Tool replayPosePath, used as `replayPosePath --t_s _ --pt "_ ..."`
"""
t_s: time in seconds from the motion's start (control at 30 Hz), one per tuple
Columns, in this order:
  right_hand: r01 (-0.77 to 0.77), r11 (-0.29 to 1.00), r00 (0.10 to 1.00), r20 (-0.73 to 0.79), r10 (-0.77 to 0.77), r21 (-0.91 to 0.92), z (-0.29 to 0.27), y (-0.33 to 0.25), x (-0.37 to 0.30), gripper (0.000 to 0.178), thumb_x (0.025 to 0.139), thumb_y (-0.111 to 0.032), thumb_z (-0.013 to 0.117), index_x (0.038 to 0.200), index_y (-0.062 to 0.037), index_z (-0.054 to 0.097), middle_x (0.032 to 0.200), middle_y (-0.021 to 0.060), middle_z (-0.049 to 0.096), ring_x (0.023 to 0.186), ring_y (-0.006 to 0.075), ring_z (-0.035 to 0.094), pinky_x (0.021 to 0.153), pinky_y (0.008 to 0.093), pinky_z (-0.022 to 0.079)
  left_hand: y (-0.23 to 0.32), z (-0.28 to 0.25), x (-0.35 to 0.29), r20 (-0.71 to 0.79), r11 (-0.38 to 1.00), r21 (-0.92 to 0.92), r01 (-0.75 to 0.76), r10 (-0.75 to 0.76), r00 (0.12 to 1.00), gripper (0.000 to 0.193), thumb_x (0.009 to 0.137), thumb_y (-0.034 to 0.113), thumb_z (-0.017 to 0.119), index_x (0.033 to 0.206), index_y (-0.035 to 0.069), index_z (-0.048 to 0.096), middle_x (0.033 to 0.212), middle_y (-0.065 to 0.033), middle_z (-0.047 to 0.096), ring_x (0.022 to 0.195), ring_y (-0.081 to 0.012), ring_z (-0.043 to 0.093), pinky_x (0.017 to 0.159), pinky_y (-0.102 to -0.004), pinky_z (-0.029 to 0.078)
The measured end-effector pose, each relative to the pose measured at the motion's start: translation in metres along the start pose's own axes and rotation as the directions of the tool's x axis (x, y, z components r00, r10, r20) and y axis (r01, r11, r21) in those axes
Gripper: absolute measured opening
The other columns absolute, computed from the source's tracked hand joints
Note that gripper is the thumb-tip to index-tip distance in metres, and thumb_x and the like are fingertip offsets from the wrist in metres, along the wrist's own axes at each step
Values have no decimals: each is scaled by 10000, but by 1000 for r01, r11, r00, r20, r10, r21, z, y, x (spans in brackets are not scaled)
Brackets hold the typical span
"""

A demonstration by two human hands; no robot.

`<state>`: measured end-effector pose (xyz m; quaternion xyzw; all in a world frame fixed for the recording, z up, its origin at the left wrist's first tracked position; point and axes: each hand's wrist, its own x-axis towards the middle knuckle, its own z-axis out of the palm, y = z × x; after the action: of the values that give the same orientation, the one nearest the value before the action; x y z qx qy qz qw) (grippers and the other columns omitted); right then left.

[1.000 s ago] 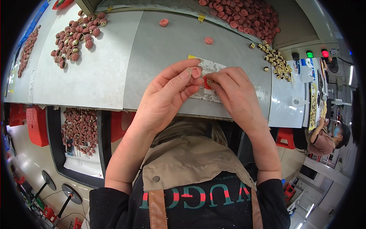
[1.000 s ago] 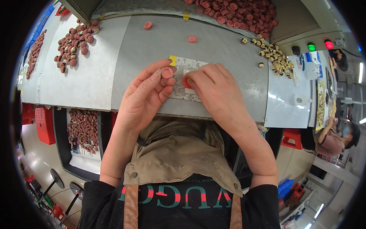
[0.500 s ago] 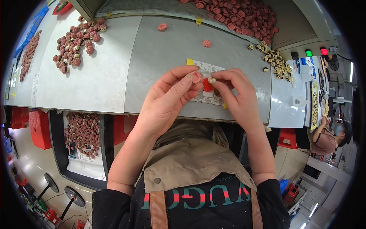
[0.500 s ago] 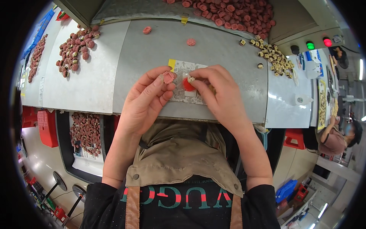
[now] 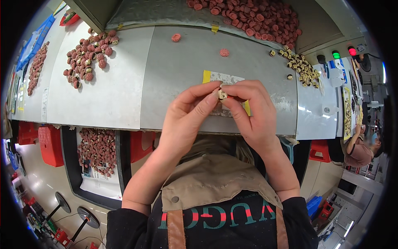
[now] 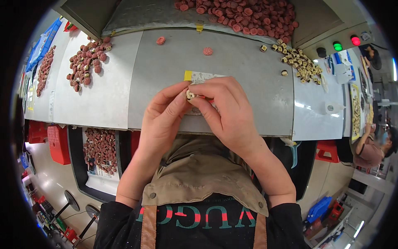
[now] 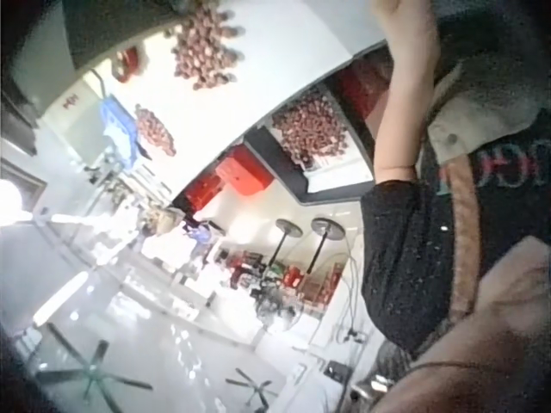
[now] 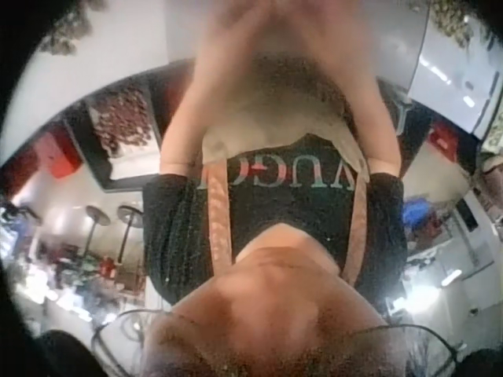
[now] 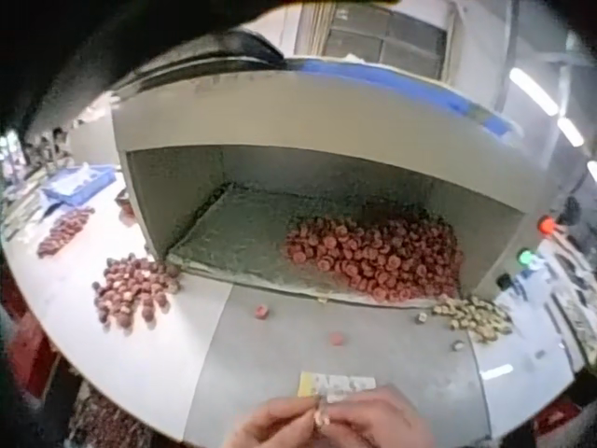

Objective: The person dispenses liquid from a bottle onto a pad, then repeatedly dips small figurine pieces into the liquid and attaches them to pink base pieces by hand.

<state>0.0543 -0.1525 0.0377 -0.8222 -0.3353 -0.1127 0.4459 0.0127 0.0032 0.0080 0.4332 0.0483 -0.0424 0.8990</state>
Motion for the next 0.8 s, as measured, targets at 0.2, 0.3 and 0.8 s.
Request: replayPosePath --t_s 0.2,0.3,0.8 --pt "-308 830 938 2 347 466 12 1 -16 276 855 -64 692 1111 -40 591 986 93 593 901 195 591 788 282 485 -9 5 -4 16 876 344 -337 354 935 218 948 59 583 1151 -8 628 1157 -82 585 1035 -126 580 895 -249 477" --pt "-76 990 994 -74 85 115 8 1 -14 335 800 -54 731 1106 -51 595 997 98 583 929 220 586 807 291 485 5 -1 1 42 997 31 65 -66 997 276 938 61 594 1208 0 589 1090 -64 606 1006 -118 590 883 -246 479" --pt "183 974 981 -34 -189 -137 -6 22 -4 332 614 -66 823 876 -66 620 862 57 588 748 230 568 622 324 476 -12 16 -4 88 900 413 -141 115 989 551 836 -45 669 1324 21 421 1018 -77 597 890 -113 613 827 -244 497"
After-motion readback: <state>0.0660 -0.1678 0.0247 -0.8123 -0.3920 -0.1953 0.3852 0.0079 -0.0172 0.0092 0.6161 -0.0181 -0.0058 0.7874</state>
